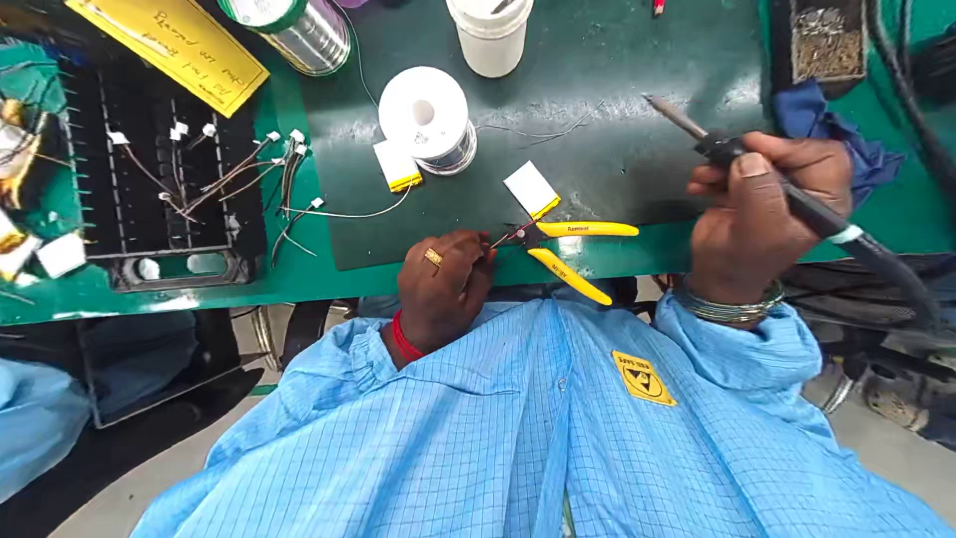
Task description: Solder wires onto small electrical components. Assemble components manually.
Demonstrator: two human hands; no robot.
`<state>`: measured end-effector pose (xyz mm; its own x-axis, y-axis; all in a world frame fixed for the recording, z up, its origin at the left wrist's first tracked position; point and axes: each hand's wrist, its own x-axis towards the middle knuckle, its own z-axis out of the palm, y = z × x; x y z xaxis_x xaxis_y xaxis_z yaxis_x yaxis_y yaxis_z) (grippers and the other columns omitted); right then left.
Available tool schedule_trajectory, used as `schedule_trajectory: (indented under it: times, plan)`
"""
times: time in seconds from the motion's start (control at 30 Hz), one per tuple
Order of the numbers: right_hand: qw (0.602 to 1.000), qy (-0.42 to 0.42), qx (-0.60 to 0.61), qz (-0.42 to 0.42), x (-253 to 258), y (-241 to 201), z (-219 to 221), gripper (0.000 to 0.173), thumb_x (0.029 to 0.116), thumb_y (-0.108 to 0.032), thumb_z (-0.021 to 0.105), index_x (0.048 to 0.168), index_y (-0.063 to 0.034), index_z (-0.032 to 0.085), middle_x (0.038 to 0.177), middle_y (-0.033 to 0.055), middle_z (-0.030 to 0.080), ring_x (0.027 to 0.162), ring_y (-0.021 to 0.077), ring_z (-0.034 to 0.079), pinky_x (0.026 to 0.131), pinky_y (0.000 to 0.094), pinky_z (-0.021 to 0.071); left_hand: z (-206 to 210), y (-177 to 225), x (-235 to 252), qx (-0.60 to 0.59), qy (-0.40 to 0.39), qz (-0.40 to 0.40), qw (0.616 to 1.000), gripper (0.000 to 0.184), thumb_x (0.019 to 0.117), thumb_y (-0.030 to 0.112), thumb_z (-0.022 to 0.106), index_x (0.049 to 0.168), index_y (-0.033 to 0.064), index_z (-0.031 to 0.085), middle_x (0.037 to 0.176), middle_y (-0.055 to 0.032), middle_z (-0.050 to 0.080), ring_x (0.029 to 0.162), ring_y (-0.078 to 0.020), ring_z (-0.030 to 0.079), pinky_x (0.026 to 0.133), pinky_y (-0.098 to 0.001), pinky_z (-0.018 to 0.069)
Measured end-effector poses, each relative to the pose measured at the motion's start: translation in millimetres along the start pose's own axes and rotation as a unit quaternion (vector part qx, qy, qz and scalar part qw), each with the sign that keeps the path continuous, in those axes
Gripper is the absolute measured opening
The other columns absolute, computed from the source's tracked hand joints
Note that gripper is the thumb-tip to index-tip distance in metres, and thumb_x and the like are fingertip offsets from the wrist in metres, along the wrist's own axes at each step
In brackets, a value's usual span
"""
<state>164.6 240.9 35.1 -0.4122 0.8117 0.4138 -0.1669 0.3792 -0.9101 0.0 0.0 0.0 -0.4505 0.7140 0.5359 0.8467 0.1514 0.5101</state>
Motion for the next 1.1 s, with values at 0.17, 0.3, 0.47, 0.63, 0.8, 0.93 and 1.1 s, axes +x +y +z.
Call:
schedule_trajectory:
  times: [0.17,0.3,0.47,0.63,0.8,0.93,1.1]
  plan:
    - [1.000,-0.010,-0.014,-0.002,-2,4,15,0.016,0.0960,-0.002,0.060,0.111,-0.0084,0.062,0.095,-0.0083,0.072,0.078,0.0059,0.073,0.069,0.0245,0.0641,0,0,1,0.001,0.002,0.003,1.000,0.021,0.1046,0.022,0.056,0.094,0.0067,0.065,0.096,-0.0122,0.075,0.085,-0.0195,0.070,0.076,-0.0299,0.0526]
    - [1.000,-0.015,-0.022,0.008,-1,5,16,0.016,0.0955,-0.003,0.062,0.111,-0.0070,0.062,0.095,-0.0075,0.073,0.078,0.0059,0.073,0.069,0.0242,0.0641,1,0,0,0.000,0.006,0.003,1.000,0.021,0.1049,0.023,0.056,0.094,0.0070,0.065,0.096,-0.0122,0.075,0.086,-0.0194,0.070,0.077,-0.0301,0.0525]
    - [0.999,-0.016,-0.033,0.011,-1,5,17,0.016,0.0961,-0.002,0.060,0.112,-0.0071,0.061,0.094,-0.0079,0.072,0.079,0.0061,0.073,0.070,0.0244,0.0643,1,-1,0,0.002,0.005,0.002,1.000,0.022,0.1051,0.024,0.056,0.093,0.0068,0.065,0.095,-0.0116,0.075,0.085,-0.0186,0.070,0.076,-0.0298,0.0528]
    - [0.999,-0.023,-0.046,0.015,0,5,17,0.015,0.0965,-0.004,0.061,0.111,-0.0054,0.061,0.094,-0.0064,0.072,0.078,0.0067,0.073,0.070,0.0246,0.0645,1,0,1,0.001,0.005,0.003,1.000,0.021,0.1045,0.022,0.057,0.093,0.0070,0.065,0.093,-0.0112,0.075,0.086,-0.0180,0.070,0.076,-0.0287,0.0523]
    - [0.999,-0.003,-0.039,-0.007,3,4,13,0.015,0.0969,-0.002,0.060,0.112,-0.0051,0.061,0.094,-0.0061,0.073,0.079,0.0071,0.073,0.070,0.0256,0.0643,0,-1,1,-0.001,0.002,0.005,1.000,0.022,0.1054,0.023,0.055,0.095,0.0061,0.065,0.095,-0.0123,0.075,0.086,-0.0194,0.070,0.077,-0.0299,0.0523]
    - [0.992,0.078,-0.089,-0.043,33,-3,-21,0.008,0.0966,-0.005,0.059,0.103,-0.0096,0.062,0.084,-0.0113,0.069,0.065,0.0009,0.065,0.058,0.0208,0.0577,0,-2,1,-0.013,-0.003,0.008,1.000,0.021,0.1054,0.023,0.054,0.096,0.0065,0.064,0.097,-0.0136,0.074,0.091,-0.0211,0.070,0.080,-0.0302,0.0527]
    - [0.975,0.170,-0.127,0.059,75,7,-59,0.003,0.1009,-0.011,0.059,0.099,-0.0101,0.061,0.072,-0.0073,0.068,0.059,0.0050,0.066,0.055,0.0209,0.0566,1,-3,0,-0.010,0.000,0.009,1.000,0.022,0.1055,0.024,0.055,0.095,0.0064,0.062,0.095,-0.0146,0.073,0.090,-0.0226,0.070,0.079,-0.0310,0.0532]
